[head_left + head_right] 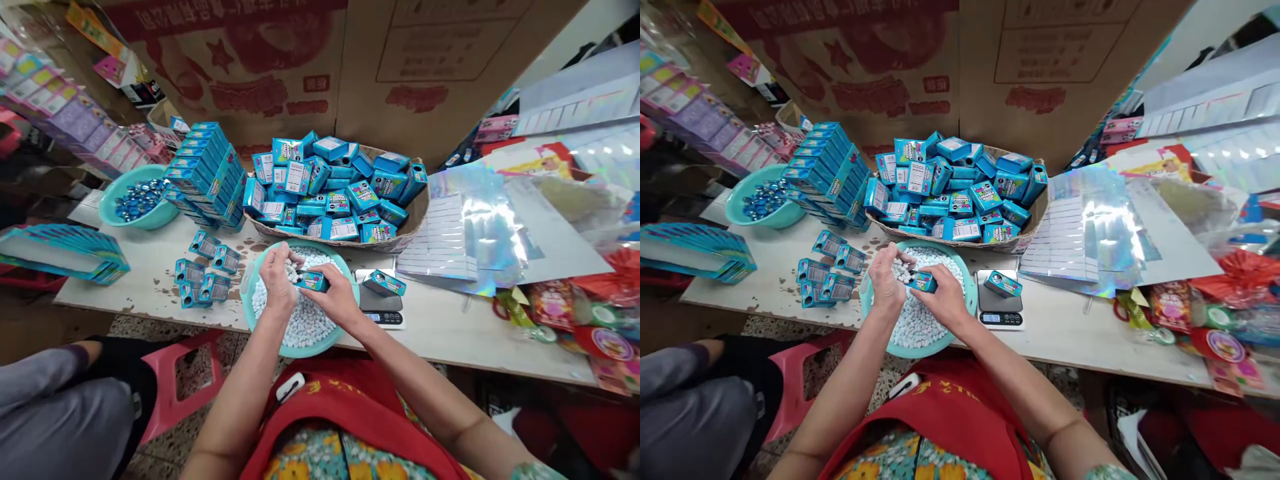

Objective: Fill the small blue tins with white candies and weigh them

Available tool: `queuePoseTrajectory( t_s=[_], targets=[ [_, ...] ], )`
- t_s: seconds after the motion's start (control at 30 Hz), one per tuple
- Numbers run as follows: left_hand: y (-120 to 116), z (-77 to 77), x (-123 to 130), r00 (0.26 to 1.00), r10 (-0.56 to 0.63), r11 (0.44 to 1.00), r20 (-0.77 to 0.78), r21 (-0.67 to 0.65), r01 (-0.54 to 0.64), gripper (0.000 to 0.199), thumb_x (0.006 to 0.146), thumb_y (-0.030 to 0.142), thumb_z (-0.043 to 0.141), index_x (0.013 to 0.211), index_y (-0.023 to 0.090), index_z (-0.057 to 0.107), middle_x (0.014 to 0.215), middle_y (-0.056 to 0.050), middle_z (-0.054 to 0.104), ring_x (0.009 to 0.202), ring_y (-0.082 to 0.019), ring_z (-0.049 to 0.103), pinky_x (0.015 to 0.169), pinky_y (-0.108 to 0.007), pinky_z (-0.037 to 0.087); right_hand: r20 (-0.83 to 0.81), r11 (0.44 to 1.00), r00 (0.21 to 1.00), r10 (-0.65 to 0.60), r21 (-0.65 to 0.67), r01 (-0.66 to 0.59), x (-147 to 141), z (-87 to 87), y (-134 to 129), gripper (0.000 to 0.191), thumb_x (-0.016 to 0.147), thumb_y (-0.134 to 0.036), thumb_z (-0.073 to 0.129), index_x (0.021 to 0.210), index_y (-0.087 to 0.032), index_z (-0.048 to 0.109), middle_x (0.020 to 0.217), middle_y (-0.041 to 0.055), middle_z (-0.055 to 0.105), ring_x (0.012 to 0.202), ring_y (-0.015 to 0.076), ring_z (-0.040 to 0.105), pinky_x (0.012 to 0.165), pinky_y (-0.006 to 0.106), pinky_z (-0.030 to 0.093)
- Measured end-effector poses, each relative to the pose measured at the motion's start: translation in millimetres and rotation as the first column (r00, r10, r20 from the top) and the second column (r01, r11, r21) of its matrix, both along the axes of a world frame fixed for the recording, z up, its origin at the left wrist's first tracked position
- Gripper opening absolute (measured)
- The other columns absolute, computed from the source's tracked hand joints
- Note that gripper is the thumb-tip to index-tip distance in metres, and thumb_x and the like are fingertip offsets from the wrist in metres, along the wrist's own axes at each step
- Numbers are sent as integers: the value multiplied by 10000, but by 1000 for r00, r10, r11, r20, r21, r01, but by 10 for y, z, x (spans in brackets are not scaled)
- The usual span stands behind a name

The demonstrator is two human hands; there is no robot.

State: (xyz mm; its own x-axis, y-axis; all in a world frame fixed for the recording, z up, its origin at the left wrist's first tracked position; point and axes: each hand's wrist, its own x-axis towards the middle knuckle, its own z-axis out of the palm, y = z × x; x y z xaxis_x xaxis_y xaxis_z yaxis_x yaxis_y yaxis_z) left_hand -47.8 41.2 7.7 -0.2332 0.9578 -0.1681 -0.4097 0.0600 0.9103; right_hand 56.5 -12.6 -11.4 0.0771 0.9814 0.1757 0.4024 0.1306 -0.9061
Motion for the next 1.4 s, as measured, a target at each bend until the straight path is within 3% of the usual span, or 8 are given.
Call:
queuePoseTrajectory(
  t_s=[0.37, 0.67, 0.97, 1.07, 1.13, 1.2, 1.27, 1.4],
  targets=[
    [104, -74, -59, 994, 95, 995, -60, -5, -95, 381, 779, 464, 621, 607, 154, 483, 561, 23, 502, 519, -102, 539, 557, -236, 449, -11, 1000, 1000, -6, -5, 6, -147, -37, 90, 315, 709, -244, 747, 997, -210, 624, 940, 44, 617, 919, 215, 583, 810, 340, 464],
    [78, -37, -99, 999, 17, 1000, -29, 7, -17, 352, 799, 501, 578, 715, 164, 522, 581, 21, 518, 541, -113, 560, 574, -247, 487, -16, 1000, 1000, -11, 13, 11, -174, -56, 72, 322, 712, -250, 746, 1009, -229, 623, 956, 44, 622, 925, 218, 585, 824, 355, 470],
    [129, 25, -128, 996, -93, 995, 20, 35, 92, 337, 776, 477, 635, 699, 166, 534, 477, 55, 368, 390, -47, 330, 375, -164, 245, -71, 1000, 997, -8, -14, 7, -131, -55, 20, 323, 695, -254, 755, 997, -233, 643, 942, 31, 635, 911, 203, 597, 820, 344, 481],
    [186, -99, -279, 997, -69, 996, -35, 51, 71, 343, 793, 505, 593, 716, 174, 547, 483, 52, 376, 402, -61, 355, 394, -172, 276, -119, 1000, 992, -29, -4, 29, -11, -16, -66, 332, 708, -284, 753, 1018, -244, 643, 997, 35, 638, 971, 206, 593, 882, 358, 469],
    [247, -340, -384, 967, -94, 994, -236, 35, 105, 339, 812, 502, 549, 728, 174, 573, 548, 17, 477, 491, -98, 470, 459, -194, 364, -130, 998, 990, -58, -8, 58, 79, -7, -120, 329, 703, -300, 759, 1009, -247, 650, 1002, 35, 637, 980, 206, 595, 894, 361, 468],
    [296, -648, -435, 816, -198, 970, -543, 10, 242, 299, 830, 450, 520, 764, 175, 616, 722, -42, 608, 712, -164, 582, 630, -262, 463, -137, 996, 986, -90, -12, 89, 158, -12, -167, 337, 691, -312, 770, 1001, -244, 655, 1004, 36, 633, 980, 206, 597, 896, 362, 469],
    [300, -918, -413, 529, -260, 912, -808, -26, 409, 238, 841, 372, 510, 872, 185, 654, 982, -85, 647, 979, -225, 568, 856, -348, 442, -148, 991, 980, -130, -5, 131, 218, -24, -210, 359, 686, -328, 774, 1014, -243, 652, 1023, 41, 624, 987, 209, 595, 900, 366, 469],
    [153, -1116, -259, 3, -219, 846, -976, -188, 498, 294, 844, 352, 518, 1086, 223, 622, 1215, -104, 553, 1137, -291, 456, 945, -416, 356, -151, 976, 964, -219, -16, 219, 260, -76, -294, 368, 697, -359, 759, 1028, -243, 648, 1022, 48, 629, 972, 220, 601, 884, 378, 480]
  ],
)
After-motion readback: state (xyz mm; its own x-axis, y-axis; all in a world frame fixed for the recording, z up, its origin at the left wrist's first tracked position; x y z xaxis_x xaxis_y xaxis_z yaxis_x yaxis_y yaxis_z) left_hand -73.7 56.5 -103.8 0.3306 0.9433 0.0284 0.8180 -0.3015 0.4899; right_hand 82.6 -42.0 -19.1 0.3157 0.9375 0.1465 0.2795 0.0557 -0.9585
